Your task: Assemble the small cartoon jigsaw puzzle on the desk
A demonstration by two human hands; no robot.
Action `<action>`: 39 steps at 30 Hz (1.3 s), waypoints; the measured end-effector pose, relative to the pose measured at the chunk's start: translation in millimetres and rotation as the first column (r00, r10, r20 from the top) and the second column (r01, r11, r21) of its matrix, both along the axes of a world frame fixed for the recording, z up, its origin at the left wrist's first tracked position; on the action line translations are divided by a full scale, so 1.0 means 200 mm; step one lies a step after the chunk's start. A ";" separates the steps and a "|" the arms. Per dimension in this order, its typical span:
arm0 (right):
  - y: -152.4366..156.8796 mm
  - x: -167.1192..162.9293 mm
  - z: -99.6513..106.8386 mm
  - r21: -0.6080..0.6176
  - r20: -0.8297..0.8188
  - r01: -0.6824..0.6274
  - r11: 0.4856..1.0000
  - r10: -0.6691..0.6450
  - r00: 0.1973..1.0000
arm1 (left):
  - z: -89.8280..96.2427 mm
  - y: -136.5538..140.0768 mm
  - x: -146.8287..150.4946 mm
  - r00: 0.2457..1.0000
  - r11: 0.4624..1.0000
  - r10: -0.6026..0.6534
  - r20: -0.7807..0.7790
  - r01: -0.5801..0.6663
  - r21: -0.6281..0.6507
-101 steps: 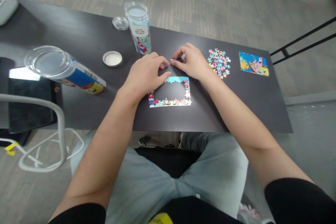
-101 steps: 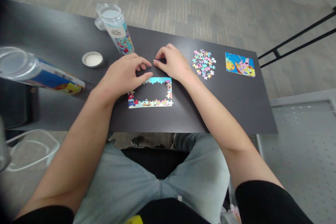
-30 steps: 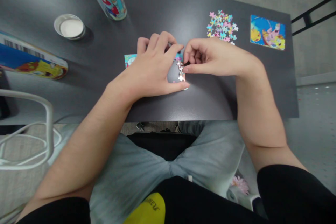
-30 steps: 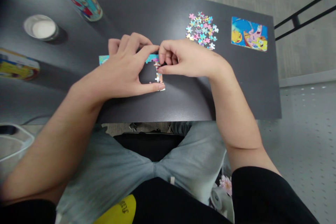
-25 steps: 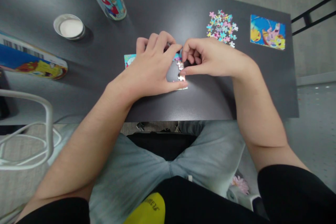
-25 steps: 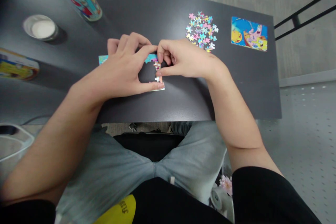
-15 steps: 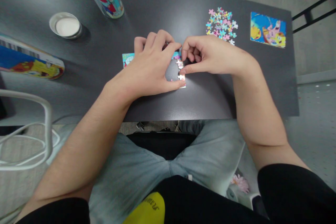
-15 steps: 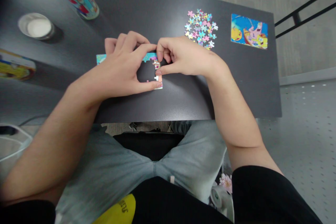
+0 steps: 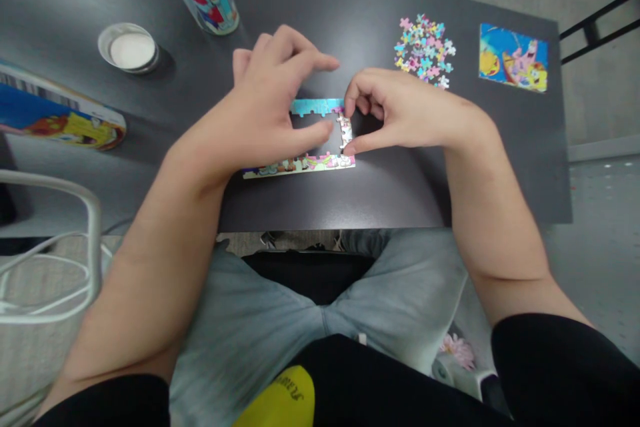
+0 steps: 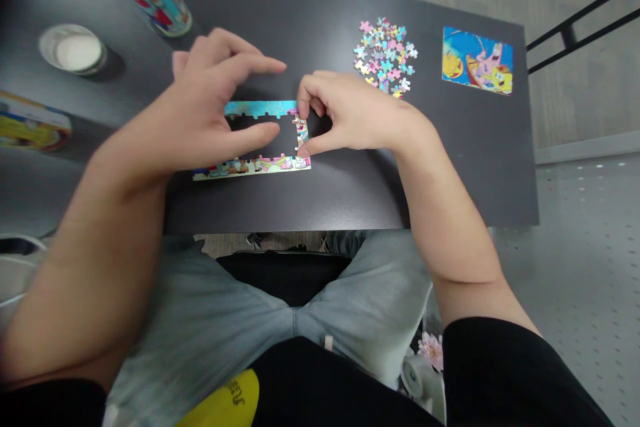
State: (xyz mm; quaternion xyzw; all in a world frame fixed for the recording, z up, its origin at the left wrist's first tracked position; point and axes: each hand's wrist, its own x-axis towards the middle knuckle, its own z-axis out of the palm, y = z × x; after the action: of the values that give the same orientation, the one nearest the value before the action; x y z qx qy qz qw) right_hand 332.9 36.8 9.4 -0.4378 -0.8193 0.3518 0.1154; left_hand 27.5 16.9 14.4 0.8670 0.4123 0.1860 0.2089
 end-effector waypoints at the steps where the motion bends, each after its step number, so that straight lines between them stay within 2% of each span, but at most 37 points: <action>1: 0.00 0.00 0.00 0.007 -0.001 -0.002 1.000 0.002 1.000 | 0.00 0.02 -0.03 0.999 1.000 0.014 0.046 -0.013 -0.006; 4: -0.01 0.00 0.04 -0.011 -0.035 0.004 1.000 -0.004 0.999 | 0.03 0.05 -0.11 0.982 0.999 0.022 0.187 -0.027 0.025; 6: -0.02 0.00 0.07 -0.025 -0.070 0.037 0.999 -0.039 0.997 | 0.05 0.05 -0.16 0.975 0.998 0.048 0.218 -0.057 0.037; 9: -0.02 -0.02 0.08 0.006 -0.099 0.094 0.996 -0.093 0.991 | 0.09 0.03 -0.21 0.978 0.987 0.161 0.134 -0.160 -0.018; 12: -0.01 -0.03 0.04 0.059 -0.102 0.089 0.994 -0.082 0.991 | 0.10 0.01 -0.26 0.970 0.973 0.225 0.087 -0.218 -0.080; 17: 0.02 -0.02 -0.05 0.088 -0.102 0.068 0.994 -0.059 0.993 | 0.04 -0.01 -0.40 0.984 0.978 0.149 0.096 -0.132 -0.164; 20: 0.03 0.00 -0.05 0.099 -0.091 0.056 0.994 -0.047 0.995 | 0.01 -0.03 -0.49 0.993 0.973 0.102 0.059 -0.088 -0.211; 23: 0.03 0.01 -0.04 0.089 -0.097 0.050 0.995 -0.041 0.994 | -0.01 -0.05 -0.55 0.994 0.978 0.089 0.060 -0.076 -0.197; 28: 0.04 0.02 -0.03 0.089 -0.129 0.065 0.994 -0.053 0.990 | -0.03 -0.06 -0.56 0.993 0.978 0.103 0.061 -0.090 -0.188; 32: 0.06 0.04 -0.03 0.103 -0.140 0.136 0.985 -0.121 0.983 | -0.03 -0.06 -0.54 0.992 0.979 0.110 0.061 -0.097 -0.182; 39: 0.13 0.16 -0.04 0.232 -0.267 0.321 0.918 -0.257 0.929 | -0.01 -0.07 -0.50 0.993 0.973 0.103 0.050 -0.091 -0.212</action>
State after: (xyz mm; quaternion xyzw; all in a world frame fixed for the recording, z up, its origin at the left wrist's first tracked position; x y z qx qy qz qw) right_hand 364.6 62.4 2.4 -0.4908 -0.7663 0.2638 0.3199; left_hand -72.7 3.6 13.4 0.8129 0.4649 0.1780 0.3022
